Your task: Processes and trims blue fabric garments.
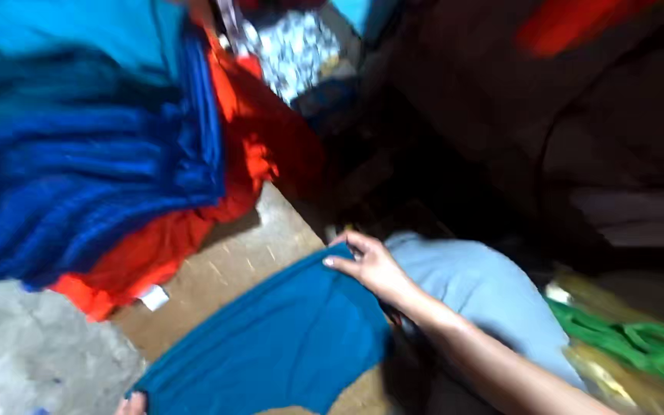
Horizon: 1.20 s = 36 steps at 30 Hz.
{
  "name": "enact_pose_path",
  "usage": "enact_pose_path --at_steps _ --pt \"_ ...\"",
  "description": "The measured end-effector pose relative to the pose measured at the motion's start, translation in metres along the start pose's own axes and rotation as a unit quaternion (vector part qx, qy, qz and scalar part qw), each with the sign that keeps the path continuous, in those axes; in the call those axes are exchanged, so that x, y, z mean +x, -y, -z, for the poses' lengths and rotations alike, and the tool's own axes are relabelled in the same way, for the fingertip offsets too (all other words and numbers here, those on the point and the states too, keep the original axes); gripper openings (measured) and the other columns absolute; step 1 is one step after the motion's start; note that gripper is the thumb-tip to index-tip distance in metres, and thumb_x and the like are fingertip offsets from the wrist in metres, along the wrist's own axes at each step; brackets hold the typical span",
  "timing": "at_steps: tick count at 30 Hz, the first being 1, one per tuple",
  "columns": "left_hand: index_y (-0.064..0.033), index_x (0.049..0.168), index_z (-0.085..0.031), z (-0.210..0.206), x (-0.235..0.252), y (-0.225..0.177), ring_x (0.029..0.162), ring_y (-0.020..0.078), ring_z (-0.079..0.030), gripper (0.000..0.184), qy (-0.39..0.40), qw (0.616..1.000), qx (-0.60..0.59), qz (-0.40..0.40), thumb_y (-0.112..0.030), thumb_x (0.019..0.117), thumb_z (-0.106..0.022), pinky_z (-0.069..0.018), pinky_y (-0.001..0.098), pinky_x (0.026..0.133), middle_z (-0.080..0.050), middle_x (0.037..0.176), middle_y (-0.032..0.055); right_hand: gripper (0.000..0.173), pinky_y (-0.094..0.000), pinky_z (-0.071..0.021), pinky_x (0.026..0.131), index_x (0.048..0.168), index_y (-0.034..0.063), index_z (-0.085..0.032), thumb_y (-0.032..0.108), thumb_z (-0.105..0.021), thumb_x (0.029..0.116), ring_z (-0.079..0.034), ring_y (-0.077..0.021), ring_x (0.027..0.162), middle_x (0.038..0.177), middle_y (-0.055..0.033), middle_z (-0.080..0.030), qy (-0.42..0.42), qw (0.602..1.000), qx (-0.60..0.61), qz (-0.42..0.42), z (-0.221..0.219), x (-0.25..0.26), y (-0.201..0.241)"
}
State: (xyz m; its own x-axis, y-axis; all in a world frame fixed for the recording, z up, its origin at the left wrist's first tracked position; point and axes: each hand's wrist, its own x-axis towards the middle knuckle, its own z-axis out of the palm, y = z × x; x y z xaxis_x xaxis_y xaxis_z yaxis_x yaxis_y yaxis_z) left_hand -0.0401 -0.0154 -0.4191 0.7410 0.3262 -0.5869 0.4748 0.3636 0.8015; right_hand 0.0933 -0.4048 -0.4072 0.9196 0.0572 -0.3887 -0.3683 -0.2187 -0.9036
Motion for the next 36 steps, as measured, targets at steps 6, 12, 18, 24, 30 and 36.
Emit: enact_pose_path --at_steps 6,12,18,24,30,36 --pt "-0.0166 0.105 -0.064 -0.007 0.002 0.007 0.088 0.0052 -0.073 0.029 -0.043 0.999 -0.017 0.007 -0.021 0.1083 -0.035 -0.0623 0.0275 0.079 -0.077 0.092 -0.005 0.014 -0.0169 -0.0568 0.071 0.098 0.0053 -0.064 -0.003 -0.071 0.089 -0.066 -0.0003 0.075 0.084 0.0024 -0.069 -0.018 0.992 0.123 0.001 -0.003 0.002 -0.011" --pt "-0.015 0.102 -0.067 -0.016 0.002 0.008 0.088 0.0065 -0.073 0.027 -0.051 0.998 -0.022 0.01 -0.02 0.1066 -0.041 -0.0626 0.0285 0.079 -0.077 0.092 -0.0023 0.007 -0.0152 -0.0537 0.065 0.096 0.0092 -0.065 0.004 -0.061 0.0984 -0.062 0.0011 0.069 0.078 0.0061 -0.066 0.002 0.99 0.142 -0.021 0.004 0.002 -0.01" --pt "-0.0062 0.103 -0.06 -0.039 0.0 0.004 0.071 0.0093 -0.071 0.024 -0.147 0.989 0.015 0.027 -0.006 0.1054 -0.036 -0.0622 0.0287 0.065 -0.072 0.08 0.0007 0.012 -0.0128 -0.0506 0.059 0.098 0.0143 -0.062 0.009 -0.054 0.1044 -0.058 0.0045 0.064 0.078 0.0107 -0.063 -0.028 0.996 0.073 -0.05 0.001 -0.004 -0.007" --pt "-0.004 0.11 -0.063 -0.03 -0.03 -0.026 0.073 0.0093 -0.068 0.014 -0.096 0.988 0.115 -0.026 -0.002 0.0998 -0.054 -0.0582 0.0268 0.066 -0.07 0.088 0.0034 0.036 -0.0496 -0.0524 0.087 0.126 -0.0092 -0.06 0.011 -0.063 0.0968 -0.063 -0.035 0.1 0.119 -0.0299 -0.061 -0.029 0.944 -0.264 0.196 0.024 -0.007 0.001" --pt "-0.0133 0.131 -0.059 -0.077 -0.099 -0.094 0.074 0.008 -0.068 0.033 0.042 0.988 0.108 -0.104 -0.007 0.0982 -0.055 -0.0569 0.0229 0.06 -0.07 0.101 0.0031 0.039 -0.0387 -0.0595 0.078 0.127 0.005 -0.066 0.023 -0.07 0.0928 -0.068 -0.0195 0.095 0.117 -0.0106 -0.068 0.18 0.895 -0.209 0.351 -0.021 -0.064 0.091" --pt "-0.0031 0.13 -0.058 -0.147 -0.179 -0.168 0.086 0.0079 -0.069 0.029 0.196 0.951 0.125 -0.203 -0.015 0.1063 -0.046 -0.0605 0.0273 0.078 -0.069 0.106 0.002 0.067 -0.0418 -0.0559 0.094 0.148 0.005 -0.052 -0.007 -0.066 0.0835 -0.063 -0.0252 0.119 0.145 -0.0168 -0.055 0.255 0.844 -0.146 0.448 -0.048 -0.116 0.186"
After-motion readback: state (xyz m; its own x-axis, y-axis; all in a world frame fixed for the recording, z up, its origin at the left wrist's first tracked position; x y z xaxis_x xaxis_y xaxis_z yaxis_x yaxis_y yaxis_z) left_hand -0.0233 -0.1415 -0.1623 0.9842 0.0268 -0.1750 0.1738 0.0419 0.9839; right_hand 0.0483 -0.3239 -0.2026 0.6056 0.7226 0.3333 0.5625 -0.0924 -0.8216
